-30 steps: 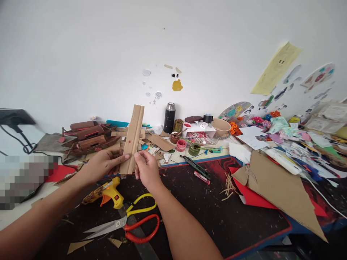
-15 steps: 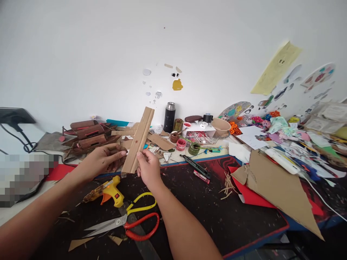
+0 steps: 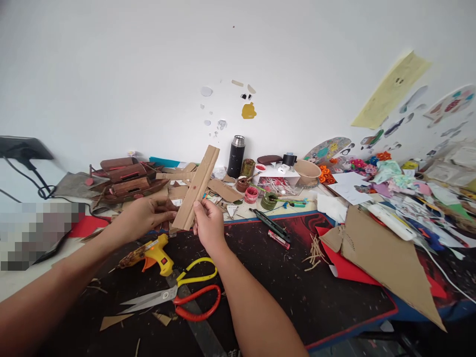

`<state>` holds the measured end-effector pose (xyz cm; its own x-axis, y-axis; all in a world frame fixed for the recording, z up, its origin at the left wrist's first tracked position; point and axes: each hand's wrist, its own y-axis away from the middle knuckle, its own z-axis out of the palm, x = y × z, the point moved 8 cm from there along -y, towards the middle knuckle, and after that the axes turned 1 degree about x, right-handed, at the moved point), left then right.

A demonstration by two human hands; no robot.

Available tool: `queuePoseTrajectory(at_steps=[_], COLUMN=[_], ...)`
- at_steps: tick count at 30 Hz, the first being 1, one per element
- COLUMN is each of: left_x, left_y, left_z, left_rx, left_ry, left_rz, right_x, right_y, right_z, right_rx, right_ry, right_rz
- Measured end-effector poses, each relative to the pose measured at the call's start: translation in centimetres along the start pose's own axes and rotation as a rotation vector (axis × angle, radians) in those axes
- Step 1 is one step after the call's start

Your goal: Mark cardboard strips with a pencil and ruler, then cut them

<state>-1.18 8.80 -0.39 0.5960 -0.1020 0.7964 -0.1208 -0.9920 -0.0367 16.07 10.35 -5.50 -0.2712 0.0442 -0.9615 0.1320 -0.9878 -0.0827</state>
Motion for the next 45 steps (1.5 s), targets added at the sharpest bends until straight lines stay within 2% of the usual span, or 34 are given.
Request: queuePoseTrajectory(at_steps=[7,10,13,15,18,21,23,29,34,45], left_x=[1.6,3.2,3.9,4.1,3.8,3.4,3.5,4.6,4.2,2.3], left_y=[1.9,4.4,7.6,9.3,10.2,9.9,9.7,11.5,13.3,13.3], left_z=[0.4,1.0,2.9,4.6,7.0,8.6,9.0,8.0,6.4,6.3], left_rx=[-0.086,-0.172,-0.299,-0.34,-0.277,-0.232,-0.196,-0.14,-0.128,-0.15], left_ry=[-0.136,-0.358,-0.556,-0.653,-0.902,-0.987,-1.03,-1.1,-1.14,-1.128], left_rz=[0.082,0.257,0.433,0.532,0.605,0.572,0.558,0.584,0.583,0.601], right_x=[-0.3,-0.3,-0.4,-0.5,-0.6,-0.5,-0.3,-0.4,-0.4,-0.1], right_y=[-0.1,-0.1,-0.2,-0.1,0.0,0.0,0.0,0.0,0.2,0.3], right_z=[-0.6,-1.1,-1.3,-1.2,-1.3,-1.5,-1.7,-1.9,-1.7,-1.5], right_rx=[0.049,0.091,0.101,0.097,0.11,0.121,0.131,0.126,0.125,0.092], right_ry=[0.008,-0.004,-0.019,-0.021,-0.017,0.001,0.02,0.077,0.08,0.09], right_rz=[0.006,0.021,0.031,0.028,0.023,0.015,0.012,0.0,0.017,0.026])
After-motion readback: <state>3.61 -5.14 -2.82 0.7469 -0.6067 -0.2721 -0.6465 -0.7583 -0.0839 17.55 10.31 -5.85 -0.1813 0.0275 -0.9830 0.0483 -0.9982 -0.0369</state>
